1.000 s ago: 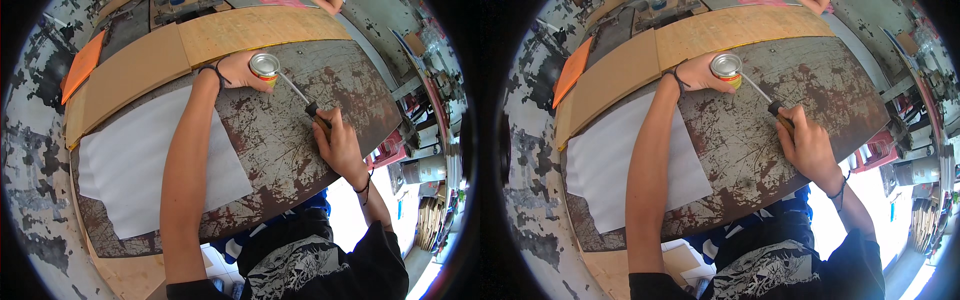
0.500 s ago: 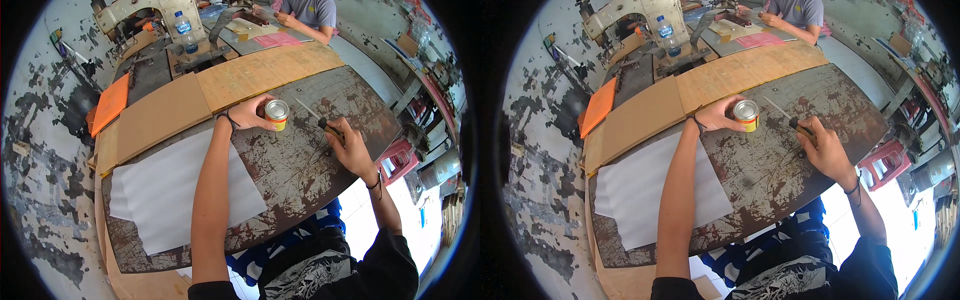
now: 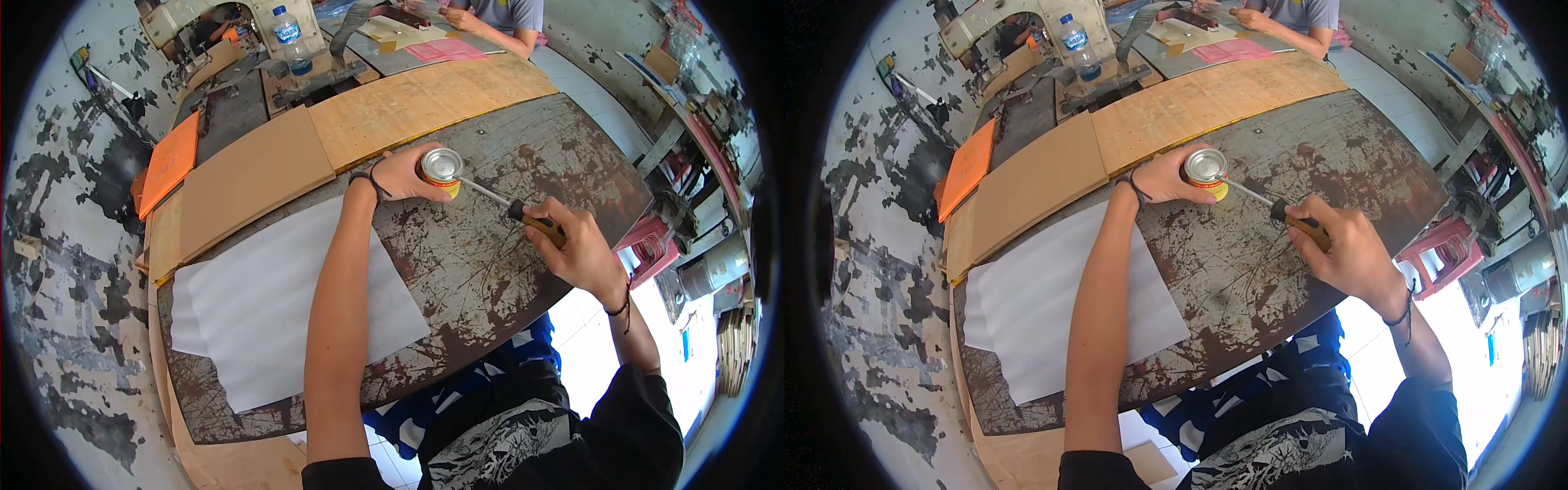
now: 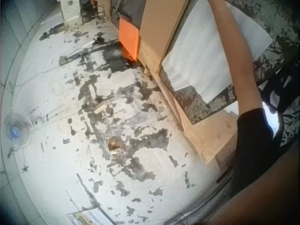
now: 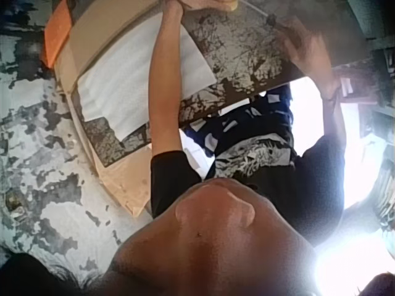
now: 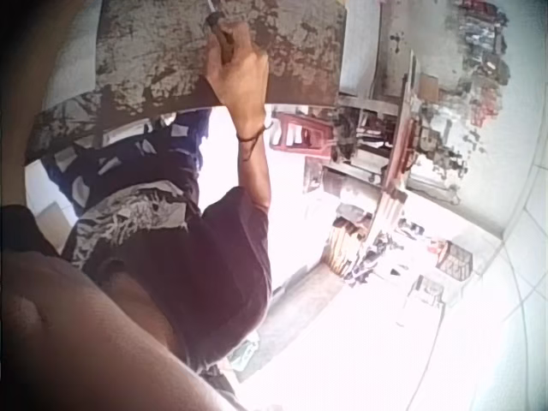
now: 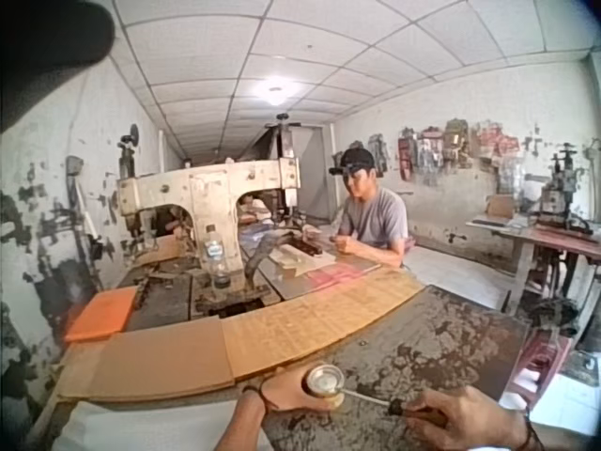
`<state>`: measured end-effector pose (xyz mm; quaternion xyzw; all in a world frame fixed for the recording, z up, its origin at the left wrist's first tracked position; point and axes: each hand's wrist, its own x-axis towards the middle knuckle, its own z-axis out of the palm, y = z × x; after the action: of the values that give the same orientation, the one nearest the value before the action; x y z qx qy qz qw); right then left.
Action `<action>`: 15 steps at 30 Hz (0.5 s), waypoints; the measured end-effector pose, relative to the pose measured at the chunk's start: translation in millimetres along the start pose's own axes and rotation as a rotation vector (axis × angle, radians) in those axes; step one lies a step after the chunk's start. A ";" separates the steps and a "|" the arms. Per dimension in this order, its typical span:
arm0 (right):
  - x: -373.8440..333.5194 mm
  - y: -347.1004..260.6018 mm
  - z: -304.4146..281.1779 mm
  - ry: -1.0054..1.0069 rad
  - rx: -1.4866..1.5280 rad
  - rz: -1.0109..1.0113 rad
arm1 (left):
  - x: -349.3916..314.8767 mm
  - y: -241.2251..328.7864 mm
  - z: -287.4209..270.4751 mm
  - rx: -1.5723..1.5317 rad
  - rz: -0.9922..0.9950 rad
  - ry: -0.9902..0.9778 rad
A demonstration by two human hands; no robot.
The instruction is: The person uses a screwdriver to pry open the lid of a small metal can and then removes the lid by hand.
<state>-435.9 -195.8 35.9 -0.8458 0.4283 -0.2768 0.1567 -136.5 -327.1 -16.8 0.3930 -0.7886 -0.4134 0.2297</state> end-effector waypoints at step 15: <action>-12.3 7.0 33.9 -0.006 0.015 0.091 | 1.8 -8.9 4.4 -0.021 -0.006 -0.009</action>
<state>-425.9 -188.9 1.1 -0.8252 0.4637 -0.2699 0.1766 -136.7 -329.6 -26.6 0.3910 -0.7840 -0.4242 0.2293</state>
